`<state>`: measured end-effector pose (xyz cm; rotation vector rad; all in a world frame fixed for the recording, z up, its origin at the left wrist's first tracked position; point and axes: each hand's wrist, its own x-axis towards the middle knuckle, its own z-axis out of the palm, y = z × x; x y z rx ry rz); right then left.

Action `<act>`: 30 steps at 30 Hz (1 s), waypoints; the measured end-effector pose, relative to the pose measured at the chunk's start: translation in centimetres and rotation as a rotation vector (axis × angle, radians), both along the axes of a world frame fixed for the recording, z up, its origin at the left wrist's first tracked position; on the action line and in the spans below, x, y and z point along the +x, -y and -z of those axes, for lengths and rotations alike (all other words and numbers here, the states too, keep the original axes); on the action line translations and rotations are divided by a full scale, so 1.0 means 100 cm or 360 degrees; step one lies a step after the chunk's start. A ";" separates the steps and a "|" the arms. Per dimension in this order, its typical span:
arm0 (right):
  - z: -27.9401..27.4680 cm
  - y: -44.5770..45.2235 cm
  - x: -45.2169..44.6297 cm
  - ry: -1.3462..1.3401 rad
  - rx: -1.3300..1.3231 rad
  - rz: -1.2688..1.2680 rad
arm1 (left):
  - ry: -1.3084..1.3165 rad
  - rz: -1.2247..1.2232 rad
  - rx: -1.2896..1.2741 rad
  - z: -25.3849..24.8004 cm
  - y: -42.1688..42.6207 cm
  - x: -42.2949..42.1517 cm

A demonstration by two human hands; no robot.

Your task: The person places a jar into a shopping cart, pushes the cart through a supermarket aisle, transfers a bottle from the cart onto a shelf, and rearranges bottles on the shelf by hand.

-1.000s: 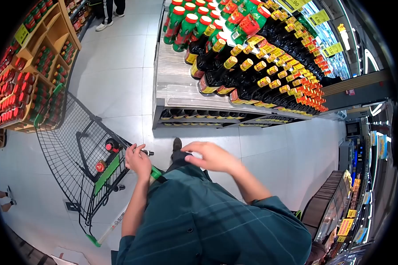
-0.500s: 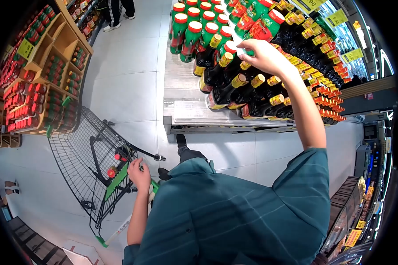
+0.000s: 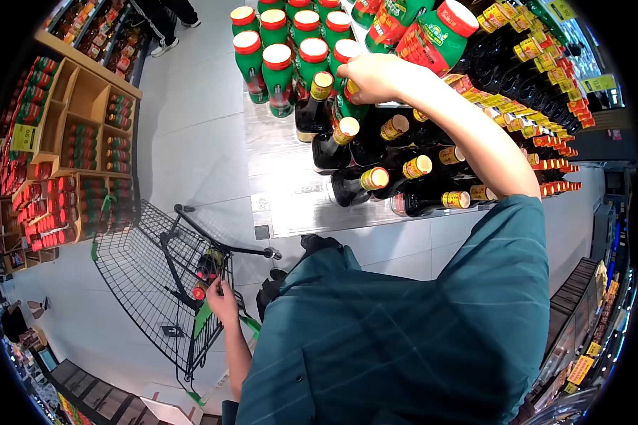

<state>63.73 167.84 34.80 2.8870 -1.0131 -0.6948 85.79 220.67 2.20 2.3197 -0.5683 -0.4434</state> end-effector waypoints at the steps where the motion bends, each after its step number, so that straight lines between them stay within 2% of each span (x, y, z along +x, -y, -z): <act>1: 0.005 0.004 0.001 -0.0041 0.0029 -0.0010 | 0.0103 -0.0014 0.0054 0.001 -0.003 -0.004; 2: 0.013 0.007 -0.001 -0.0021 -0.0009 -0.0033 | 0.0097 -0.0035 0.0076 -0.009 0.001 -0.012; 5: 0.022 0.013 0.002 -0.0142 0.0036 -0.0028 | 0.0117 -0.0040 0.0132 0.008 -0.013 -0.015; 7: 0.022 0.013 0.001 -0.0166 0.0047 -0.0024 | -0.0141 -0.0130 0.0099 0.010 -0.016 -0.019; 9: 0.012 0.008 0.004 -0.0246 0.0049 -0.0001 | -0.0079 -0.0066 0.0141 0.017 -0.016 -0.019; 14: 0.028 0.011 0.010 -0.0386 -0.0039 -0.0075 | -0.0104 -0.0136 0.0262 0.014 -0.009 -0.018; 16: 0.031 0.013 0.011 -0.0424 -0.0025 -0.0054 | 0.0024 -0.0060 0.0238 0.016 -0.007 -0.016; 18: 0.034 0.013 0.011 -0.0437 -0.0014 -0.0038 | 0.0102 0.0027 0.0311 0.006 0.002 -0.013; 21: 0.040 0.015 0.009 -0.0400 -0.0005 -0.0042 | 0.0357 0.0097 0.0060 -0.013 0.036 -0.016; 25: 0.040 0.020 0.004 -0.0315 0.0038 -0.0090 | 0.0296 0.0329 -0.0230 -0.053 0.104 -0.019; 30: 0.035 0.017 -0.003 -0.0164 0.0037 -0.0132 | -0.0098 0.0761 -0.0551 -0.118 0.218 -0.038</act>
